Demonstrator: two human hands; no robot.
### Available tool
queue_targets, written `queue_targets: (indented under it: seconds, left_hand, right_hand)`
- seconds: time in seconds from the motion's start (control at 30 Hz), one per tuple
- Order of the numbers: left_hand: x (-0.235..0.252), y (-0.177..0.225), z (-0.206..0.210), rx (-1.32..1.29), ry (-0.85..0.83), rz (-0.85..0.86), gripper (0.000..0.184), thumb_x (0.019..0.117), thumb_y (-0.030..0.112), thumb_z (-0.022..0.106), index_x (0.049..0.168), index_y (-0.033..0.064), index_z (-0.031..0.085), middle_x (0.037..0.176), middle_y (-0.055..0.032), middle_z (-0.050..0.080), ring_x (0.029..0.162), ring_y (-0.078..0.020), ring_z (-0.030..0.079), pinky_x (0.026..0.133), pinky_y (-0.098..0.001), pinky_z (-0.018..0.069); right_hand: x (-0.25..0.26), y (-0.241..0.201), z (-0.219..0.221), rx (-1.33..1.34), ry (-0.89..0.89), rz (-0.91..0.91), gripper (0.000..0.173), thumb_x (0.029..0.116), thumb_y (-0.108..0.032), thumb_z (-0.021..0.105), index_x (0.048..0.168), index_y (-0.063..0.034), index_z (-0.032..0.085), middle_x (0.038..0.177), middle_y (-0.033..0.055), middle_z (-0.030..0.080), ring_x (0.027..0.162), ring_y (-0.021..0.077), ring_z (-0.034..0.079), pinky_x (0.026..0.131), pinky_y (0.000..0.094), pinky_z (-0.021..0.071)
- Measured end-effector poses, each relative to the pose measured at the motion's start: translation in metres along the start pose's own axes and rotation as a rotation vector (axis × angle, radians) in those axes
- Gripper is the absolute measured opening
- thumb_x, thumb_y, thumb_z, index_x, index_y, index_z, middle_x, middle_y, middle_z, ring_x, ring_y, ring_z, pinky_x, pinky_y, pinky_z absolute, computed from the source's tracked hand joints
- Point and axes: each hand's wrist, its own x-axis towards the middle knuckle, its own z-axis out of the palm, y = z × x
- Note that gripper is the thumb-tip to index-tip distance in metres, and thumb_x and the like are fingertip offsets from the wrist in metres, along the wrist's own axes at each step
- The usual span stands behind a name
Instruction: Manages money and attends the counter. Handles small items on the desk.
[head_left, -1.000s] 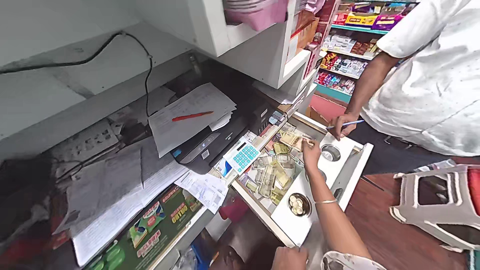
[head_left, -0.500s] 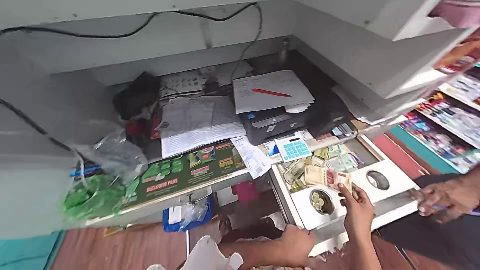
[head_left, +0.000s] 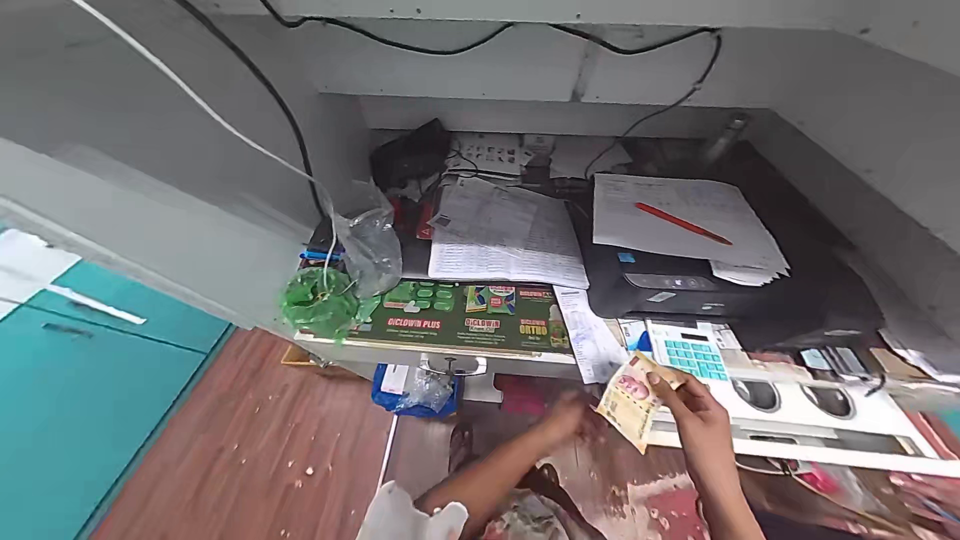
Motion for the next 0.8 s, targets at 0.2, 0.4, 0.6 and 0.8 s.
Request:
queue_targets:
  seconds: [0.2,0.4,0.6,0.8]
  left_hand:
    - [-0.054,0.021,-0.084,-0.61,-0.027,-0.11,0.065,0.1103,0.051,0.019,0.141,0.0026,0.048,0.124,-0.0107,0.067,0.109,-0.0203,0.068,0.095,-0.0406,0.0549]
    - [-0.094,0.029,-0.166,-0.481,0.31,0.146,0.03,0.1053,0.01,0.05,0.132,-0.0014,0.058,0.116,-0.0116,0.068,0.099,-0.018,0.068,0.089,-0.0382,0.0573]
    - [-0.128,0.053,-0.231,-0.225,0.537,0.372,0.033,0.1043,0.011,0.054,0.134,-0.0037,0.056,0.116,-0.0142,0.068,0.1,-0.0155,0.068,0.09,-0.0357,0.0561]
    - [-0.168,0.048,-0.29,-0.145,0.572,0.37,0.039,0.1065,0.015,0.051,0.14,-0.0036,0.05,0.12,-0.0153,0.068,0.096,-0.0193,0.07,0.081,-0.0357,0.0596]
  right_hand:
    - [-0.011,0.015,0.088,-0.262,-0.46,-0.595,0.022,0.0951,-0.015,0.058,0.1,-0.0089,0.079,0.115,0.0061,0.074,0.115,0.0164,0.066,0.103,0.033,0.0508]
    - [-0.029,-0.002,0.171,-0.205,-0.705,-0.439,0.034,0.0914,-0.045,0.071,0.11,-0.018,0.08,0.147,0.0156,0.056,0.143,0.0302,0.045,0.116,0.0486,0.0402]
    - [-0.015,-0.041,0.269,-0.116,-0.682,-0.162,0.025,0.0952,-0.015,0.069,0.117,-0.0045,0.073,0.093,0.0037,0.072,0.072,0.0034,0.062,0.068,0.0212,0.0535]
    - [0.064,-0.065,0.346,-0.289,-0.477,-0.209,0.027,0.1036,-0.015,0.055,0.124,-0.0035,0.07,0.11,0.0123,0.073,0.093,0.0168,0.069,0.084,0.0368,0.0566]
